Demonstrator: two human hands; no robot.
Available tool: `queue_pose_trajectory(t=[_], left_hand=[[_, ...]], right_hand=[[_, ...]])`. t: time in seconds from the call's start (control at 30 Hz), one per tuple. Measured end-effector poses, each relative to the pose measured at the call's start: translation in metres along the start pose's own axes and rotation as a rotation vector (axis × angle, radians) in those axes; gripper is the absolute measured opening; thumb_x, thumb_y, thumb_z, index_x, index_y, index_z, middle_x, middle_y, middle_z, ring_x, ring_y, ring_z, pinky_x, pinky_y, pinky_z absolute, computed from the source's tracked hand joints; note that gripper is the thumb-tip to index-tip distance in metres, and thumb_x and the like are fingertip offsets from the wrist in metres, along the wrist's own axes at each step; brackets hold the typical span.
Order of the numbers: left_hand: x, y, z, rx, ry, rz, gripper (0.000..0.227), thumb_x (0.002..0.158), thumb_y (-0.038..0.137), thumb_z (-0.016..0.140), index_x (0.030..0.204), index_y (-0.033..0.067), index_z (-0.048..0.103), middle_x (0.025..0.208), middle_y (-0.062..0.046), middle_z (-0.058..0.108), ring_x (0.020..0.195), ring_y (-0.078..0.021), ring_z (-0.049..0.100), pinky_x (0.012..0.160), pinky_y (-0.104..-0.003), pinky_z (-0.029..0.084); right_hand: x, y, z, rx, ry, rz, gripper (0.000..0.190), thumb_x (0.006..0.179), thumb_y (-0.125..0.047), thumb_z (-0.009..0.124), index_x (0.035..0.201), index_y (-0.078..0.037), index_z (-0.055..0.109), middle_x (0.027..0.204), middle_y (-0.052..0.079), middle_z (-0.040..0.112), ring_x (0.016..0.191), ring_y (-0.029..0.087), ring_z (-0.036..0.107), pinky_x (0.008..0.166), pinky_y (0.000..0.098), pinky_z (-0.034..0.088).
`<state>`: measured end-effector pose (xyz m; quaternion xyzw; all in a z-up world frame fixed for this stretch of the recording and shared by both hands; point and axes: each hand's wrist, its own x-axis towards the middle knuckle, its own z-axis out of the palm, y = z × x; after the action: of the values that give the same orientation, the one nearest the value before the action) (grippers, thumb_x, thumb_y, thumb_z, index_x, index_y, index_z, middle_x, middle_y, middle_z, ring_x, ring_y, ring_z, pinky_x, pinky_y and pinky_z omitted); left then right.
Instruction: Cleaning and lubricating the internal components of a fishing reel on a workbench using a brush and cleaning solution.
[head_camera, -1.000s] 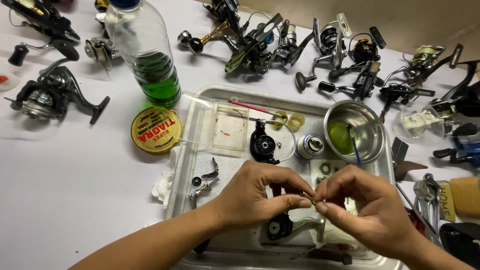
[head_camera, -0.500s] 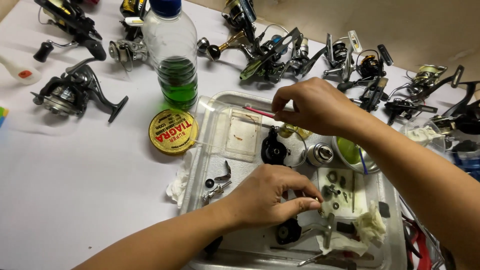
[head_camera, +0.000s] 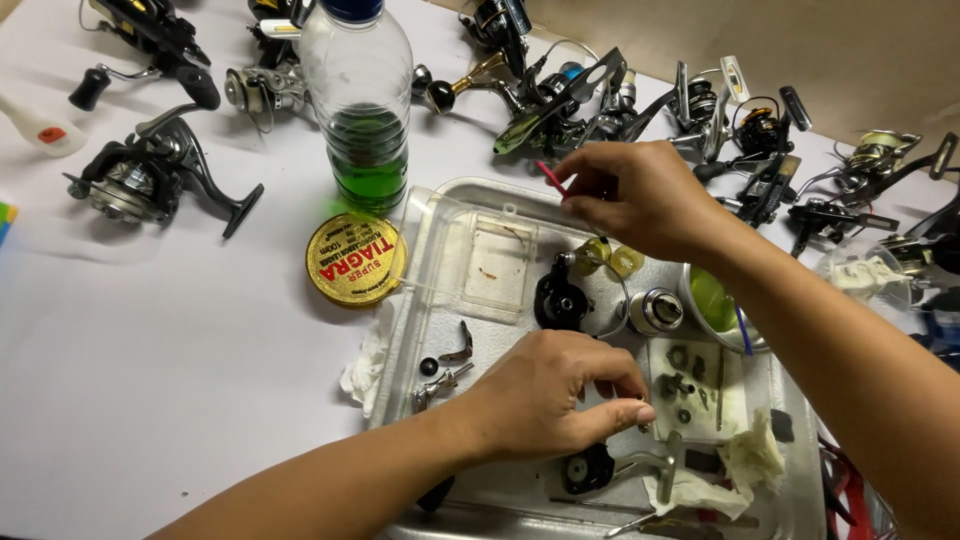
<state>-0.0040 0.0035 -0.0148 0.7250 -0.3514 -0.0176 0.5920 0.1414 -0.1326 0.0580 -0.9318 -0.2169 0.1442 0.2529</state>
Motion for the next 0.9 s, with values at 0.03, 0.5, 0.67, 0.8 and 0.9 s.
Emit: queue_pose_trajectory(t=[0.03, 0.5, 0.67, 0.8, 0.9], left_hand=[[0.001, 0.001, -0.001, -0.001, -0.002, 0.0, 0.015, 0.094, 0.031, 0.067, 0.091, 0.0171, 0.071, 0.082, 0.002, 0.074, 0.07, -0.0153, 0.067, 0.062, -0.031, 0.049], [0.006, 0.009, -0.007, -0.041, -0.014, -0.047, 0.016, 0.095, 0.025, 0.066, 0.087, 0.0117, 0.07, 0.077, 0.0, 0.074, 0.068, -0.012, 0.068, 0.063, -0.026, 0.055], [0.006, 0.006, -0.006, -0.044, 0.009, -0.026, 0.014, 0.095, 0.022, 0.068, 0.087, 0.0106, 0.07, 0.078, -0.001, 0.074, 0.069, -0.0128, 0.069, 0.063, -0.026, 0.055], [0.006, 0.005, -0.006, -0.081, 0.005, -0.055, 0.013, 0.096, 0.021, 0.066, 0.089, 0.0105, 0.07, 0.08, -0.002, 0.074, 0.07, -0.0126, 0.068, 0.063, -0.024, 0.056], [0.006, 0.008, -0.008, -0.098, 0.014, -0.067, 0.013, 0.097, 0.022, 0.065, 0.09, 0.0125, 0.069, 0.081, 0.0, 0.073, 0.074, -0.0123, 0.069, 0.067, -0.026, 0.055]], right_hand=[[-0.005, 0.002, -0.001, 0.001, 0.001, 0.002, 0.032, 0.086, -0.009, 0.077, 0.118, -0.013, 0.074, 0.103, 0.007, 0.08, 0.092, 0.017, 0.077, 0.09, 0.0318, 0.063], [-0.043, 0.042, 0.013, 0.105, 0.297, -0.078, 0.014, 0.09, -0.007, 0.081, 0.093, -0.007, 0.067, 0.082, 0.004, 0.071, 0.069, 0.011, 0.063, 0.063, 0.0222, 0.056], [-0.052, 0.041, 0.013, 0.168, 0.288, -0.097, 0.016, 0.088, -0.004, 0.079, 0.098, -0.004, 0.067, 0.09, 0.008, 0.074, 0.077, 0.015, 0.071, 0.073, 0.0237, 0.062], [-0.073, 0.039, 0.004, 0.272, 0.403, -0.171, 0.016, 0.097, 0.0, 0.071, 0.107, 0.001, 0.059, 0.104, 0.016, 0.069, 0.091, 0.023, 0.071, 0.084, 0.0293, 0.063], [-0.102, 0.044, -0.002, 0.336, 0.557, -0.289, 0.019, 0.105, 0.008, 0.065, 0.112, 0.001, 0.049, 0.109, 0.018, 0.063, 0.102, 0.028, 0.07, 0.096, 0.0326, 0.064]])
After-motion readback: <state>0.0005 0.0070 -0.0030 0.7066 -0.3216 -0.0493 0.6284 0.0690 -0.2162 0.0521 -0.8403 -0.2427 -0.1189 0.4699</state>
